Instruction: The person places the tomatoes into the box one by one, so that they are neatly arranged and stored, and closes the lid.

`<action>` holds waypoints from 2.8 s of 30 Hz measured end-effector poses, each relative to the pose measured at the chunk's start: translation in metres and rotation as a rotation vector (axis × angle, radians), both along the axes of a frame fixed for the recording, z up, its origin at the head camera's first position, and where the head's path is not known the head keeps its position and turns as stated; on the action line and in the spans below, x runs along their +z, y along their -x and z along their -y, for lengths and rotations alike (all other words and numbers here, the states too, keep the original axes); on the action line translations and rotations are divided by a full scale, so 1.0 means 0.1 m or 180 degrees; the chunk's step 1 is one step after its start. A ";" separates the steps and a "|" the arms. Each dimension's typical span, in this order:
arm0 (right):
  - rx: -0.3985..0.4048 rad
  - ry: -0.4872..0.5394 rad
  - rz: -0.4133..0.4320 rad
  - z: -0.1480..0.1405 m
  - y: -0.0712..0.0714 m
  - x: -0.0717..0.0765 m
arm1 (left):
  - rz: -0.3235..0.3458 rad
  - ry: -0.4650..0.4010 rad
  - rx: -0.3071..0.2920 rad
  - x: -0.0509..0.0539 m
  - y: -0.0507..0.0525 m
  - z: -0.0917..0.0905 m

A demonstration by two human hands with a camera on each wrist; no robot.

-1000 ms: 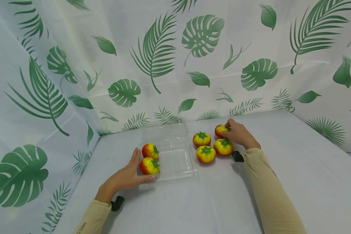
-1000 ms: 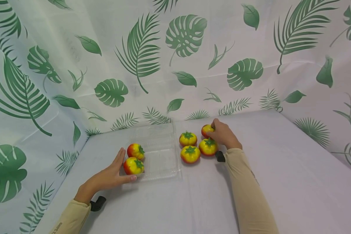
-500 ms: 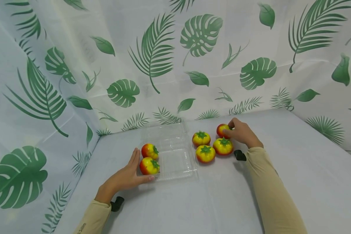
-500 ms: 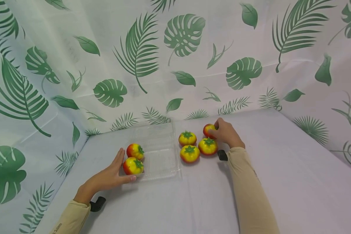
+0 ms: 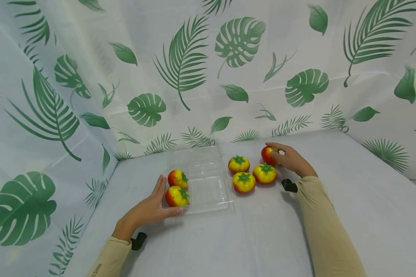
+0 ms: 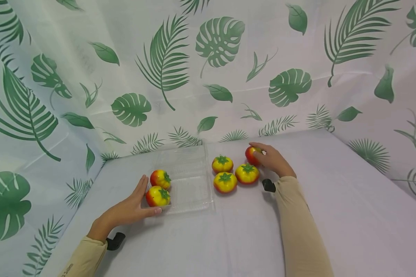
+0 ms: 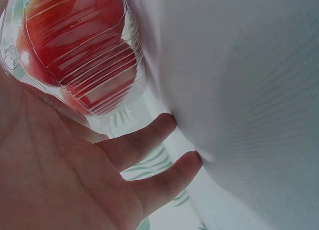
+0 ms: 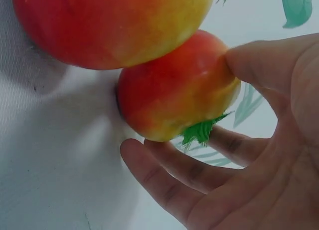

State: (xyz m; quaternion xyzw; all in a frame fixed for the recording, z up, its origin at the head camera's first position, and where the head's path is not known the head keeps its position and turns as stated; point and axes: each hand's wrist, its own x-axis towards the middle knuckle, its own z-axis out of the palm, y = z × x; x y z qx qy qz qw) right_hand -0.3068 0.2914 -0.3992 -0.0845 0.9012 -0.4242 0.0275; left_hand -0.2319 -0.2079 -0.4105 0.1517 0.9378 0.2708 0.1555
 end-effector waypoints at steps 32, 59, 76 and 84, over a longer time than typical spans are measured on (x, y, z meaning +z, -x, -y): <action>0.0026 -0.0001 0.0192 -0.08 0.08 -0.08 | -0.0037 -0.0054 -0.0040 -0.01 0.01 0.01; -0.0150 -0.0210 0.0040 -0.11 0.04 -0.06 | -0.0025 -0.0045 -0.0054 -0.01 0.01 0.01; -0.0286 -0.0274 0.0095 -0.08 0.02 0.09 | -0.0057 -0.0038 -0.0048 -0.02 0.01 0.01; -0.0280 -0.0329 0.0032 -0.05 -0.01 0.18 | -0.0059 -0.0045 -0.0056 -0.01 0.02 0.01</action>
